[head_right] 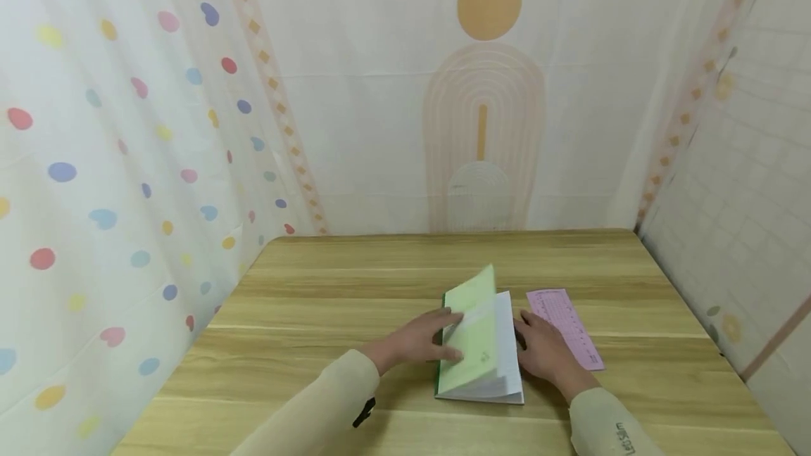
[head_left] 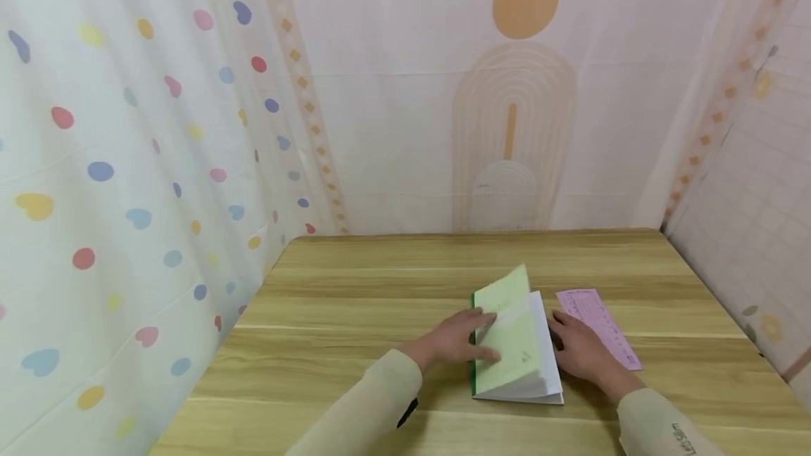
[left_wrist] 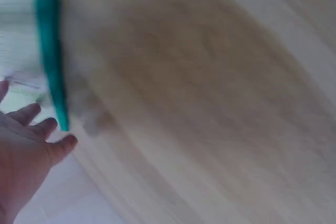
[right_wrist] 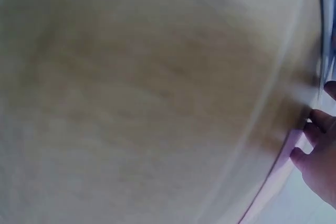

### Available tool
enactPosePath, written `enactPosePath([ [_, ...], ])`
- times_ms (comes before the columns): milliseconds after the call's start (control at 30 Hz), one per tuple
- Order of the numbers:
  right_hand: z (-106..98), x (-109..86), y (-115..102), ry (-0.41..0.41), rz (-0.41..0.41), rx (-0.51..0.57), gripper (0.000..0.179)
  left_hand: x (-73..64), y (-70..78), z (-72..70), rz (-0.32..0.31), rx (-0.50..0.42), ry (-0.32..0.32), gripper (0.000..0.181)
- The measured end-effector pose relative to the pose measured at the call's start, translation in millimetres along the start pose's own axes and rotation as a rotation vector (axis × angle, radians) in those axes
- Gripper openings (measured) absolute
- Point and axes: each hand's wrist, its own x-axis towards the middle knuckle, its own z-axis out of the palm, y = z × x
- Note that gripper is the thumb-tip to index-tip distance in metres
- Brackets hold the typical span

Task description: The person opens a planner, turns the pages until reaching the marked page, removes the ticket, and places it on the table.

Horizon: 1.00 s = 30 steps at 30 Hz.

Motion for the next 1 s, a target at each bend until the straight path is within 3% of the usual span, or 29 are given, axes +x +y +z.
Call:
enactPosePath([
  [100,-3.5,1.5,2.2,0.011,-0.027,0.04,0.052,-1.1,-3.1,9.0,-0.027,0.201,-0.054,0.083],
  [233,-8.3,2.3,4.7,0.056,-0.06,0.06,0.046,-2.5,-8.1,12.8,-0.016,0.318,-0.062,0.085],
  [567,-25.6,1.7,5.2,0.065,0.001,0.118,0.054,-8.8,-21.0,2.7,-0.025,0.374,-0.045,0.085],
  [767,-34.0,3.4,11.2,0.09,-0.008,0.102,0.054,-12.5,-29.5,-4.4,-0.031,0.347,-0.05,0.083],
  [1000,-48.7,4.5,17.6,0.07,0.044,0.084,0.057,-20.1,-33.0,-12.6,-0.033,0.342,-0.048,0.08],
])
